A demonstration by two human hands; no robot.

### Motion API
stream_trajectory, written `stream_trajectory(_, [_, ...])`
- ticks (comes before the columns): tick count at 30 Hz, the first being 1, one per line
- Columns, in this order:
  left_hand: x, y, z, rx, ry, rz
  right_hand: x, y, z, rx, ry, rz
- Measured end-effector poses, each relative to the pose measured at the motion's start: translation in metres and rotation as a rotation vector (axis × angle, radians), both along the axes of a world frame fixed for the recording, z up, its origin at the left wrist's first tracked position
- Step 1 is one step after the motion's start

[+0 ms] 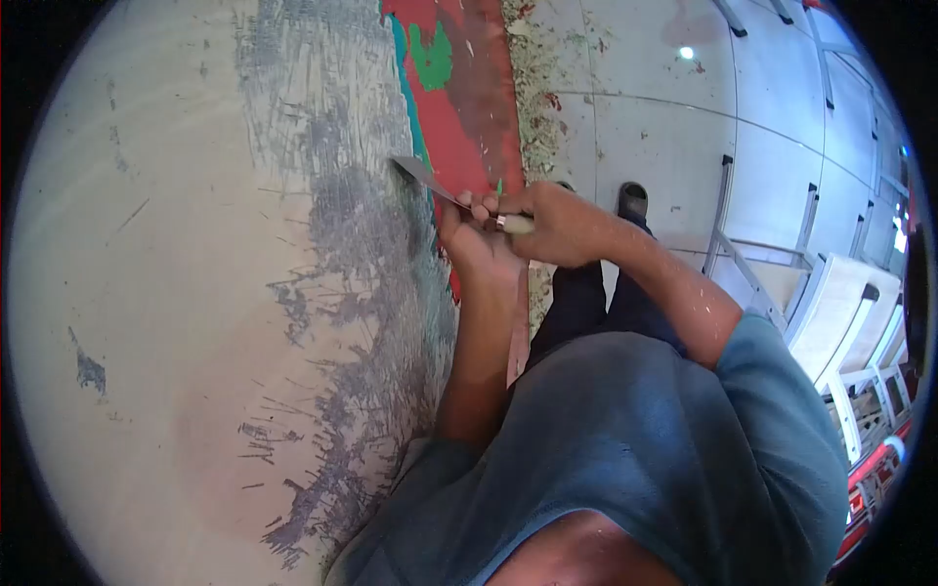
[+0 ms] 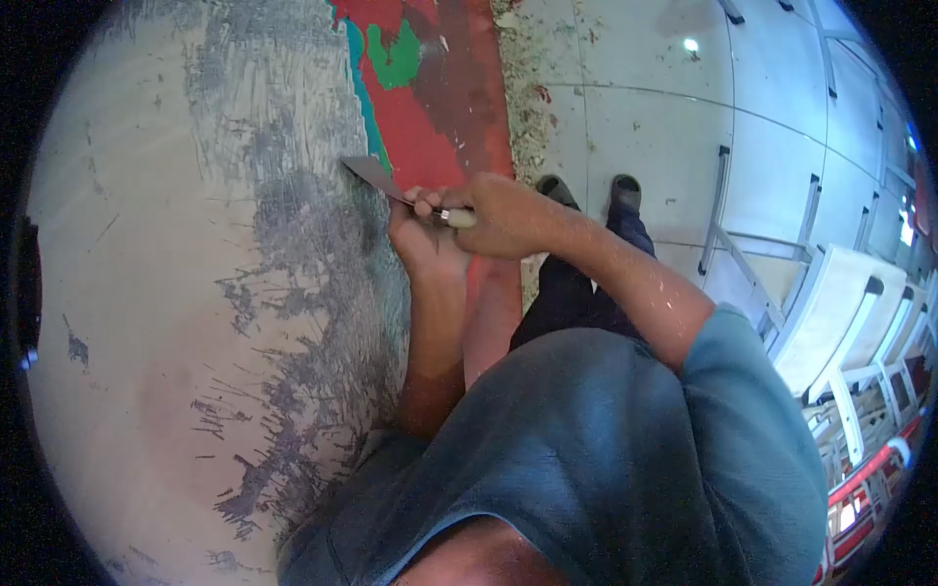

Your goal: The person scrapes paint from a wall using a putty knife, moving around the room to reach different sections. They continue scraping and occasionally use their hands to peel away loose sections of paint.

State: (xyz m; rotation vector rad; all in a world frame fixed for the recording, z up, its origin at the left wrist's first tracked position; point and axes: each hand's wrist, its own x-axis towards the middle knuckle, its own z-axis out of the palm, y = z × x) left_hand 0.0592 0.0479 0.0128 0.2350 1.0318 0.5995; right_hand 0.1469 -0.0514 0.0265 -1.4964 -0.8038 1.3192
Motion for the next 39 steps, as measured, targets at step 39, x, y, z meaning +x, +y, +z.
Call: stream_trajectory(39, [-0.026,0.01,-0.021,0.132,-0.041,-0.243,-0.033,0.001,-0.021,0.049,-0.008,-0.187])
